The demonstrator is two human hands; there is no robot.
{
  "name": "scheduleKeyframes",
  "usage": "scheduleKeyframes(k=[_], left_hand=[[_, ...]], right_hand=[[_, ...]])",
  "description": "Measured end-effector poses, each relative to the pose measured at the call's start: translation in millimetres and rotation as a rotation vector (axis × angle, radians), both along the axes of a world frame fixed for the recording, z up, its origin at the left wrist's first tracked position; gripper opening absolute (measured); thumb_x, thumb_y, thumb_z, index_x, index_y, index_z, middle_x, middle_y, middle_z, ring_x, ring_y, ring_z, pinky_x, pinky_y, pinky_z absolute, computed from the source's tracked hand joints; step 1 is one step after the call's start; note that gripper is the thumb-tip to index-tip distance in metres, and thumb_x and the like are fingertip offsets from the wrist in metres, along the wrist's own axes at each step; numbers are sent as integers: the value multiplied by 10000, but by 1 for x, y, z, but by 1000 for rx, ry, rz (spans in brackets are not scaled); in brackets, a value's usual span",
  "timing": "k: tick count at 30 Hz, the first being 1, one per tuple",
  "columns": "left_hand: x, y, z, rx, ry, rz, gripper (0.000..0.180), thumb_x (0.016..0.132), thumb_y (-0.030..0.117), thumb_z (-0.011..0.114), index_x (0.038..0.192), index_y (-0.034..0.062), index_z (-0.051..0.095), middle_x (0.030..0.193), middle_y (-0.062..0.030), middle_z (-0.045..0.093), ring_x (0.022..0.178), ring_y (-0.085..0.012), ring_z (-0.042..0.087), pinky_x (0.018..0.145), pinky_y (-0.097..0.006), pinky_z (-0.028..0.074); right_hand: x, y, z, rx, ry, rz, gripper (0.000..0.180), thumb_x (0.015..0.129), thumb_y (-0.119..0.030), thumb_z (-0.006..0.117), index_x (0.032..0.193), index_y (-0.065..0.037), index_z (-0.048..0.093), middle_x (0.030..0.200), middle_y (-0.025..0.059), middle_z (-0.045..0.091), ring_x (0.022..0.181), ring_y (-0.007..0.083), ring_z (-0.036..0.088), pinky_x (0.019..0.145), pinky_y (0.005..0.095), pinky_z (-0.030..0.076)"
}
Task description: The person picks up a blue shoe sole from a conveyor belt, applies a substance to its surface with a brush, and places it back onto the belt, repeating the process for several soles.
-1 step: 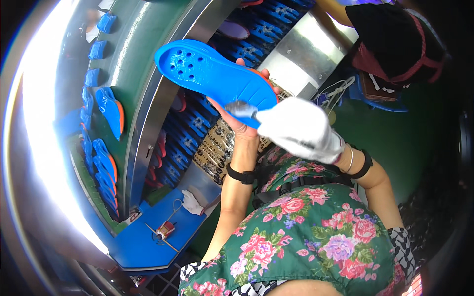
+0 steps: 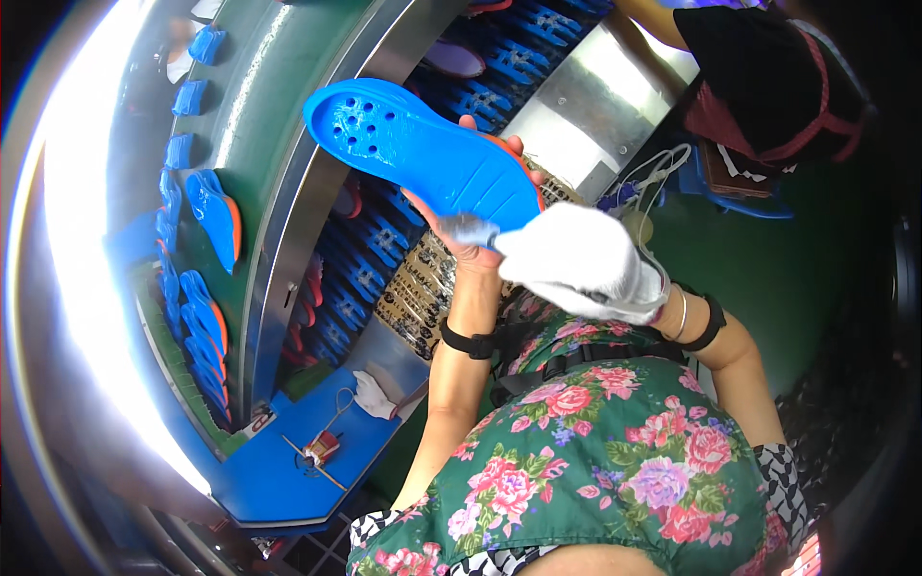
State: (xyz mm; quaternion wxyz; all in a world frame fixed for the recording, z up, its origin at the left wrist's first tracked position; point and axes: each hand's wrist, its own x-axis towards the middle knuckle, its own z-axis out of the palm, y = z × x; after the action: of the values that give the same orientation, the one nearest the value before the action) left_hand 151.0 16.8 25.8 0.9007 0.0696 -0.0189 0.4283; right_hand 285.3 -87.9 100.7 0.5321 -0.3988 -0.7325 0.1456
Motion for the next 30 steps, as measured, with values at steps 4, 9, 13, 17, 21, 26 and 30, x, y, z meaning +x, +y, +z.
scheduleKeyframes(k=[4,9,13,17,21,26,30], left_hand=[[0,-1,12,5,-23,39,1067,802,864,559,1544,126,357,1288,-236,585,1211,-392,586,943,-621,530],[-5,3,15,24,-3,-20,1105,787,875,562,1544,99,346,1293,-217,593,1207,-387,593,923,-597,553],[-12,5,12,-1,49,-36,1160,769,858,610,1553,56,314,1299,-193,601,1210,-402,591,926,-591,558],[-18,11,16,26,146,-98,1172,782,807,650,1579,39,265,1304,-206,598,1215,-409,586,932,-585,558],[-24,14,8,89,141,-196,1206,760,774,697,1582,15,248,1352,-199,563,1218,-425,572,933,-549,541],[-30,21,6,74,248,-231,1244,733,754,730,1569,-31,249,1313,-182,562,1180,-417,574,904,-505,512],[-33,19,8,-4,184,-291,1226,756,743,718,1568,-40,238,1347,-199,541,1120,-431,606,916,-523,517]], right_hand=[[10,-6,5,-365,374,49,188,777,-6,808,959,-41,773,1009,126,771,886,250,728,786,366,576],[8,-12,4,-87,-70,2,223,779,-65,832,994,-91,780,1023,100,766,842,274,722,733,366,575],[14,-7,4,-341,311,39,159,783,-21,822,931,-62,783,982,102,776,848,225,729,738,354,576],[16,-14,2,-170,-12,68,255,820,-59,790,1072,-92,770,976,93,749,850,265,714,748,362,584],[16,-14,8,-362,170,104,196,819,-90,813,1012,-84,779,939,85,754,836,259,716,740,357,583],[15,-13,7,-209,-70,125,195,804,-88,837,986,-63,771,967,76,765,881,213,730,756,332,583],[14,-12,5,-539,369,231,164,798,-41,829,955,-48,780,955,78,768,861,194,735,763,317,584]])
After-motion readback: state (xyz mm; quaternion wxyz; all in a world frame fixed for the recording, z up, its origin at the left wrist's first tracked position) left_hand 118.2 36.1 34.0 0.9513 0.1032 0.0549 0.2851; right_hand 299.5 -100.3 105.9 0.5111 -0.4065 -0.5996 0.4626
